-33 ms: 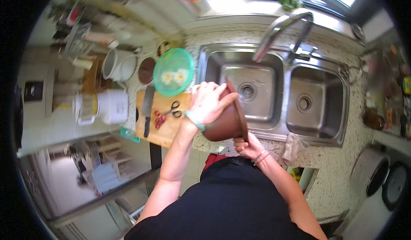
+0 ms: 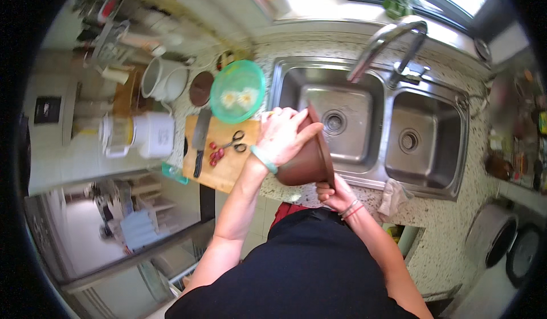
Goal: The person washes red dates under running water, then uses scissors to trim the stems and slit the dates on a wooden cutting board. A brown pot is briefly filled with water and placed into a white appliance.
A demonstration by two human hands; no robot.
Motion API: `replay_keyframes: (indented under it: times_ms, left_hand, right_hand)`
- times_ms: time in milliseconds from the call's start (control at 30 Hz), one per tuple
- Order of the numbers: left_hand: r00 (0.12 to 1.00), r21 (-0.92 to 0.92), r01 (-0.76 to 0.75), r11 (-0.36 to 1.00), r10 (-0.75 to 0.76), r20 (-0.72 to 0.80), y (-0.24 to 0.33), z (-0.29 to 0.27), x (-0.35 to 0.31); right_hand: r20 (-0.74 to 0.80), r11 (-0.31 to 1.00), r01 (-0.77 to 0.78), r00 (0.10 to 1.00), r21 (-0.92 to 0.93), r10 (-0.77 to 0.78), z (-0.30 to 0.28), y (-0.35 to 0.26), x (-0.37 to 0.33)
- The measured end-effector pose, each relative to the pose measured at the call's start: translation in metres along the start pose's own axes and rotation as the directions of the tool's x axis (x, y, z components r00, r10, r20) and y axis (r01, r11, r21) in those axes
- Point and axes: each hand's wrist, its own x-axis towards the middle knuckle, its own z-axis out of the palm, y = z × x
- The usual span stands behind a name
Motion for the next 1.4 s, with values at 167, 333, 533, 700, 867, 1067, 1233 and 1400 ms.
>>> replay_keyframes:
  times_ms: [167, 333, 533, 700, 867, 1067, 1233, 1400]
  left_hand:
    - [0.974, -0.492, 0.077, 0.867, -0.171, -0.148, -0.018, -0.002, -0.039]
    - [0.925, -0.866, 0.112, 0.488, -0.369, -0.089, -0.026, -0.026, -0.082]
    - [0.802, -0.996, 0.008, -0.092, -0.594, 0.061, -0.074, -0.041, -0.131]
    - [0.828, -0.986, -0.053, -0.161, -0.559, 0.047, -0.123, -0.065, -0.155]
    - [0.797, -0.993, -0.094, -0.076, -0.603, -0.029, -0.168, -0.081, -0.179]
    - [0.700, -0.981, -0.163, -0.105, -0.713, -0.040, -0.248, -0.087, -0.207]
    - [0.661, -0.974, -0.201, -0.102, -0.748, -0.058, -0.322, -0.108, -0.212]
    - [0.629, -0.965, -0.257, -0.055, -0.767, -0.123, -0.399, -0.121, -0.208]
  right_hand:
    - [-0.181, 0.864, 0.219, 0.927, -0.454, -0.330, 0.043, 0.006, -0.013]
    - [-0.001, 0.442, 0.389, 0.750, -0.809, -0.662, 0.101, 0.017, -0.026]
    - [0.257, 0.110, 0.426, 0.711, -0.898, -0.655, 0.141, 0.025, -0.016]
    - [0.292, 0.060, 0.386, 0.782, -0.921, -0.551, 0.175, 0.047, 0.016]
    - [0.289, 0.066, 0.374, 0.807, -0.925, -0.515, 0.202, 0.080, 0.067]
    - [0.329, 0.014, 0.429, 0.712, -0.903, -0.620, 0.242, 0.134, 0.136]
    - [0.290, 0.138, 0.502, 0.679, -0.854, -0.674, 0.272, 0.171, 0.208]
    - [0.385, 0.061, 0.596, 0.589, -0.800, -0.711, 0.307, 0.189, 0.286]
